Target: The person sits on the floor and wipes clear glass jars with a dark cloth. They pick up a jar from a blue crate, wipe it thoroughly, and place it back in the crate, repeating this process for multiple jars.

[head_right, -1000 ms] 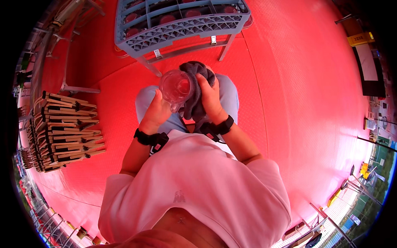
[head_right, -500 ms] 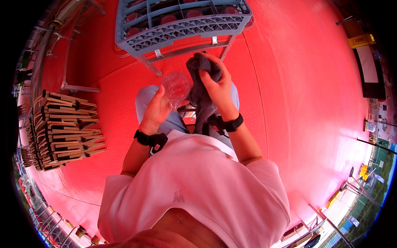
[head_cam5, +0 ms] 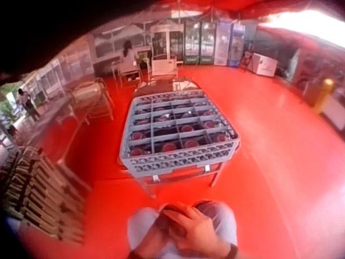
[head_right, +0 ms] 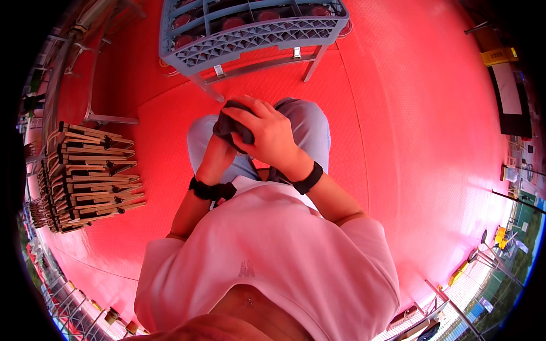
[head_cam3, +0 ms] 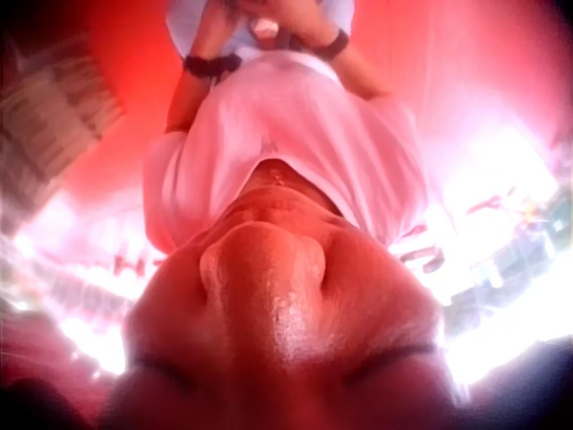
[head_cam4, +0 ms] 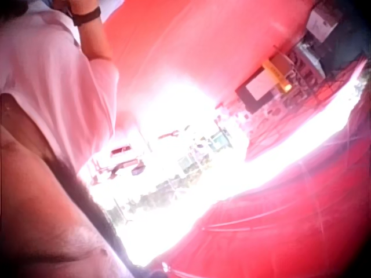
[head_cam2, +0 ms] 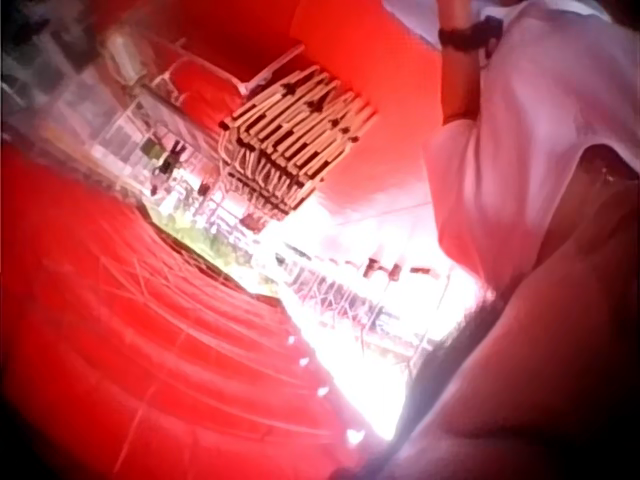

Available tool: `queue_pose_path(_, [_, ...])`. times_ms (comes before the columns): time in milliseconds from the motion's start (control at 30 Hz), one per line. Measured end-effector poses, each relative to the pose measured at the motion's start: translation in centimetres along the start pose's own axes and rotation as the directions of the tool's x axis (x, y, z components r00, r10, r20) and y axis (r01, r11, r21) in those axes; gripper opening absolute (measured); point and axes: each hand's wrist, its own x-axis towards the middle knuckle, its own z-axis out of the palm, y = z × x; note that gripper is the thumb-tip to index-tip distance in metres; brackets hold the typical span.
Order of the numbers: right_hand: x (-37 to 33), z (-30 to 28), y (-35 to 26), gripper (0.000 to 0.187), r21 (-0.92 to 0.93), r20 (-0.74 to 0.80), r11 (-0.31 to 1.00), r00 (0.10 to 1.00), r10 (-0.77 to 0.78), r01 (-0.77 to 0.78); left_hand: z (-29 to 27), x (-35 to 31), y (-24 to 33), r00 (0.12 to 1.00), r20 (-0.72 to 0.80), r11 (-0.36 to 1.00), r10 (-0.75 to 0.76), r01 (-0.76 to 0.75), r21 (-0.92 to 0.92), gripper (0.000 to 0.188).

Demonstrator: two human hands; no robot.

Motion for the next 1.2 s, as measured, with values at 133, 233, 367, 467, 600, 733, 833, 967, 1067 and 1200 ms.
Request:
queue_pose_path(133, [0.0,0.0,0.7,0.045,0.125,-0.039,0.983,0.99,0.138,-0.132,0.1,0.3,0.1,0.999,0.034,1.0,-0.005,0.005,0.018,0.045])
queue_pose_path(233, [-0.1,-0.2,2.1,0.039,0.236,-0.044,0.955,0.98,0.195,-0.18,-0.1,0.1,-0.4,1.0,0.015,1.0,-0.019,0.019,-0.022,0.045])
queue_pose_path(367, [-0.6,-0.1,3.4,0.036,0.472,0.04,0.795,0.91,0.413,-0.381,0.6,0.0,-0.5,0.999,0.017,0.999,-0.027,0.027,-0.021,0.043])
queue_pose_path(467, [-0.8,-0.1,4.1,0.035,0.478,0.065,0.745,0.865,0.497,-0.464,1.5,-0.3,0.2,1.0,0.023,1.0,-0.015,0.015,0.009,0.041])
queue_pose_path(600, [-1.2,0.0,5.7,0.034,0.632,0.107,0.624,0.848,0.519,-0.461,1.9,-0.6,1.0,0.998,0.059,0.999,-0.002,0.0,0.032,0.039])
queue_pose_path(733, [-1.3,-0.5,6.0,0.034,0.718,0.181,0.511,0.835,0.519,-0.473,1.7,-0.8,1.0,1.0,-0.004,0.998,-0.003,0.003,0.064,0.038])
queue_pose_path(833, [-1.4,-1.0,6.0,0.034,0.697,0.23,0.471,0.791,0.568,-0.541,0.8,-0.6,0.3,0.997,-0.08,0.998,0.0,0.005,0.069,0.04])
queue_pose_path(967, [-1.6,-1.4,5.7,0.034,0.707,0.249,0.465,0.802,0.543,-0.534,-0.3,0.0,-0.7,1.0,-0.026,1.0,0.0,0.0,-0.022,0.044])
queue_pose_path(1067, [-1.9,-1.0,4.2,0.035,0.689,0.123,0.591,0.872,0.474,-0.419,-0.5,0.4,-1.1,1.0,-0.011,0.997,0.01,-0.01,-0.071,0.048])
queue_pose_path(1200, [-2.1,-1.3,3.2,0.04,0.567,0.058,0.777,0.954,0.295,-0.275,0.3,-0.1,0.3,1.0,-0.001,0.99,-0.03,0.03,-0.134,0.047])
